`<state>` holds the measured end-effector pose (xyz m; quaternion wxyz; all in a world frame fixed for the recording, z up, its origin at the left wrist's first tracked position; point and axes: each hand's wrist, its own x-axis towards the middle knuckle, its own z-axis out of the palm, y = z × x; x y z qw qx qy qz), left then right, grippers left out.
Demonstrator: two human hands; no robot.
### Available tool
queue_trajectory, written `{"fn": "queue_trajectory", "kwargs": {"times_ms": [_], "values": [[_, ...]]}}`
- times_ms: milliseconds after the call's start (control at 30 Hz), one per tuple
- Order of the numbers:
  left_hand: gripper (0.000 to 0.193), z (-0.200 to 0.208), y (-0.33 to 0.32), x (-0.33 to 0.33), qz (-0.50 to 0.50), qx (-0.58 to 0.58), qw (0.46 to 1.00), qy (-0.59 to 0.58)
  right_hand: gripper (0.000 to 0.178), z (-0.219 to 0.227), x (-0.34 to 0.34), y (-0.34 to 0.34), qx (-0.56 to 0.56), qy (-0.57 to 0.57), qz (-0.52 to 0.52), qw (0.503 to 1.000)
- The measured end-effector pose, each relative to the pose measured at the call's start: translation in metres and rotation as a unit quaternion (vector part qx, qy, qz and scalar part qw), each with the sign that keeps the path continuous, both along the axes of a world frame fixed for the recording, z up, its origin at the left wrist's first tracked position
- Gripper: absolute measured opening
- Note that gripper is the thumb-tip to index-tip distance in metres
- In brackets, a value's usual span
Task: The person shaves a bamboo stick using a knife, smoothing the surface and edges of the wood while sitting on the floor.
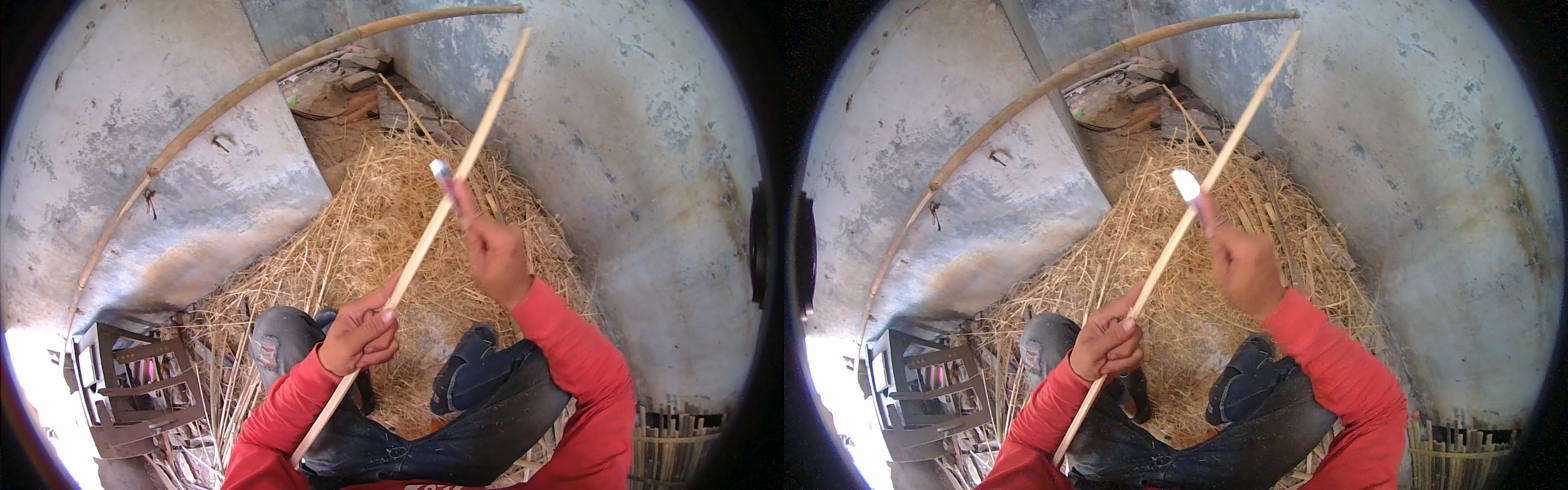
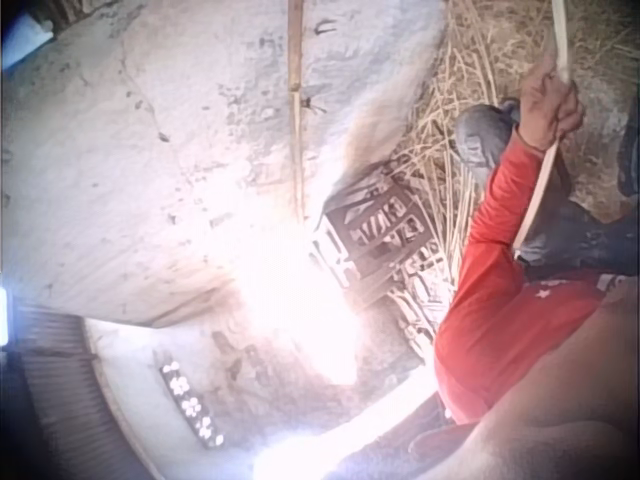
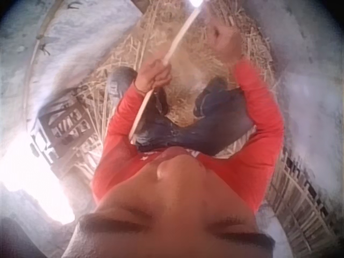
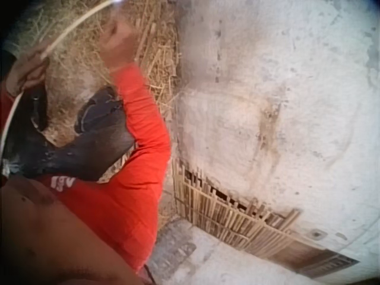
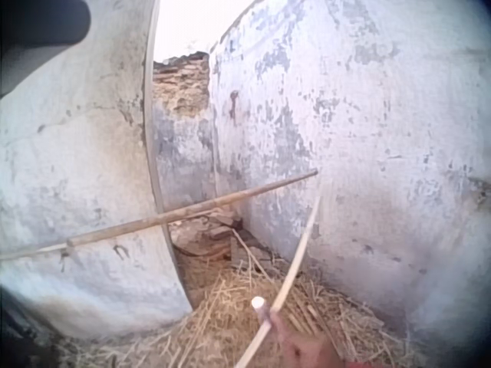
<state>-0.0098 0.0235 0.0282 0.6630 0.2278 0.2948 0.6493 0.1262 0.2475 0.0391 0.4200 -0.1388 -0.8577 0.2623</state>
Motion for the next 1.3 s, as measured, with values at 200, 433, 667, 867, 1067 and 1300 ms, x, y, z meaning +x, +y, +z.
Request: {"fn": "queue_trajectory", "kwargs": {"times_ms": [200, 433, 667, 867, 1067, 1300], "values": [[0.054, -0.001, -0.004, 0.001, 0.027, -0.021, 0.999, 0.011, 0.050, -0.006, 0.006, -0.018, -0.081, -0.062, 0.024, 0.995], [0.054, 0.001, 0.000, -0.004, 0.011, -0.050, 0.999, -0.011, 0.046, -0.018, 0.004, -0.049, -0.056, -0.056, 0.191, 0.978], [0.054, 0.008, -0.003, -0.001, -0.029, -0.011, 1.000, 0.001, 0.045, 0.014, 0.001, 0.011, -0.072, -0.104, -0.012, 0.992], [0.053, 0.001, -0.006, -0.008, 0.005, -0.017, 1.000, -0.006, 0.053, -0.005, 0.000, -0.038, 0.023, -0.086, 0.125, 0.988], [0.054, -0.003, -0.002, -0.004, 0.011, -0.038, 0.999, 0.013, 0.067, -0.021, 0.004, -0.056, 0.040, -0.072, 0.170, 0.982], [0.055, 0.004, 0.003, -0.002, -0.008, -0.015, 1.000, 0.006, 0.053, -0.001, -0.003, -0.042, -0.059, -0.079, 0.106, 0.989]]}}
